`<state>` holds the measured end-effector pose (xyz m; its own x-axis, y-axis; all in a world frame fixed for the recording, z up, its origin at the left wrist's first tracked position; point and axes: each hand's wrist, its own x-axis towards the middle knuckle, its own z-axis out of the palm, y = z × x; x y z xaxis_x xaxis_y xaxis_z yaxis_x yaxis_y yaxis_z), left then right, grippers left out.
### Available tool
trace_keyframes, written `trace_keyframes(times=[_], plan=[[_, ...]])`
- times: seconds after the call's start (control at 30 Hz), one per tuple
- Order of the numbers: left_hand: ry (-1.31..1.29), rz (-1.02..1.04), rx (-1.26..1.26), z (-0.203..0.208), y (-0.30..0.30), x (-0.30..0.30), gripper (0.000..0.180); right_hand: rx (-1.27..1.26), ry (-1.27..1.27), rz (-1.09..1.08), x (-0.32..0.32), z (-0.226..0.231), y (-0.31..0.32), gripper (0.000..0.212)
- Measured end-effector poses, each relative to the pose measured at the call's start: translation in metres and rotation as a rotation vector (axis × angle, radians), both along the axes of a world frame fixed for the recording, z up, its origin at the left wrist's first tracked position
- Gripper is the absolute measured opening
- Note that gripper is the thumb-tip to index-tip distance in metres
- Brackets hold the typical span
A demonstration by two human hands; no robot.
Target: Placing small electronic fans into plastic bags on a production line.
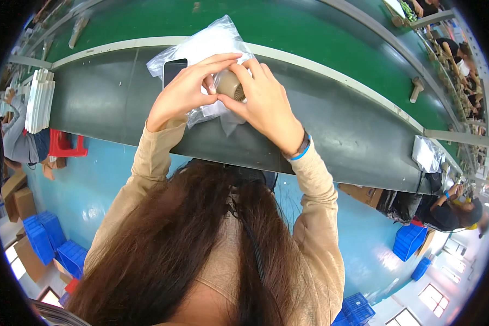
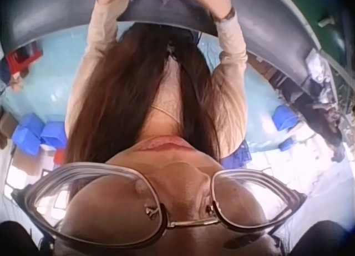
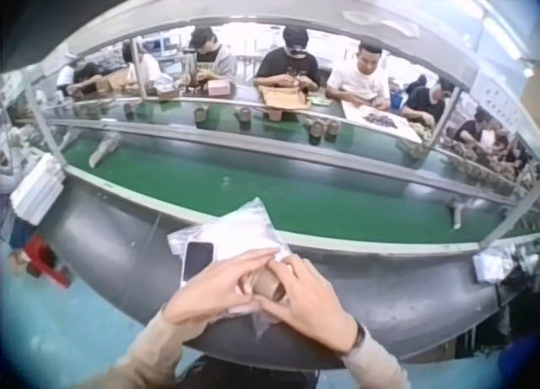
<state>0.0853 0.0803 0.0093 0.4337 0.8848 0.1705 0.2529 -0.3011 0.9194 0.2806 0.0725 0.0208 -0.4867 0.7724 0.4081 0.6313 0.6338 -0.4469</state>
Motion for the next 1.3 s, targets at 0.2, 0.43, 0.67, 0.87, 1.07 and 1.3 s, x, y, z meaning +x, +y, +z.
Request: trace_keyframes(times=[0.2,0.43,0.67,0.87,1.07,1.3], plan=[[0.222,-0.121,0.067,-0.011,0.028,-0.02,0.079,-0.203,-0.329,0.18,0.009,0.005,0.053,0.055],[0.08,0.006,-0.128,-0.026,0.036,-0.036,0.077,-0.41,-0.308,0.645,0.02,-0.014,0.089,0.018],[-0.249,0.083,-0.429,-0.049,0.033,-0.031,0.059,-0.557,0.221,0.506,0.027,-0.025,0.06,0.008],[-0.352,0.338,-0.198,-0.043,0.022,0.0,0.027,-0.556,0.392,0.424,0.018,-0.017,0.037,0.006],[-0.508,0.299,-0.258,-0.039,0.014,0.01,0.029,-0.591,0.523,0.38,0.023,-0.017,0.033,0.003],[-0.584,0.227,-0.283,-0.01,0.033,0.02,0.031,-0.236,0.836,0.017,0.006,-0.021,0.041,0.011]])
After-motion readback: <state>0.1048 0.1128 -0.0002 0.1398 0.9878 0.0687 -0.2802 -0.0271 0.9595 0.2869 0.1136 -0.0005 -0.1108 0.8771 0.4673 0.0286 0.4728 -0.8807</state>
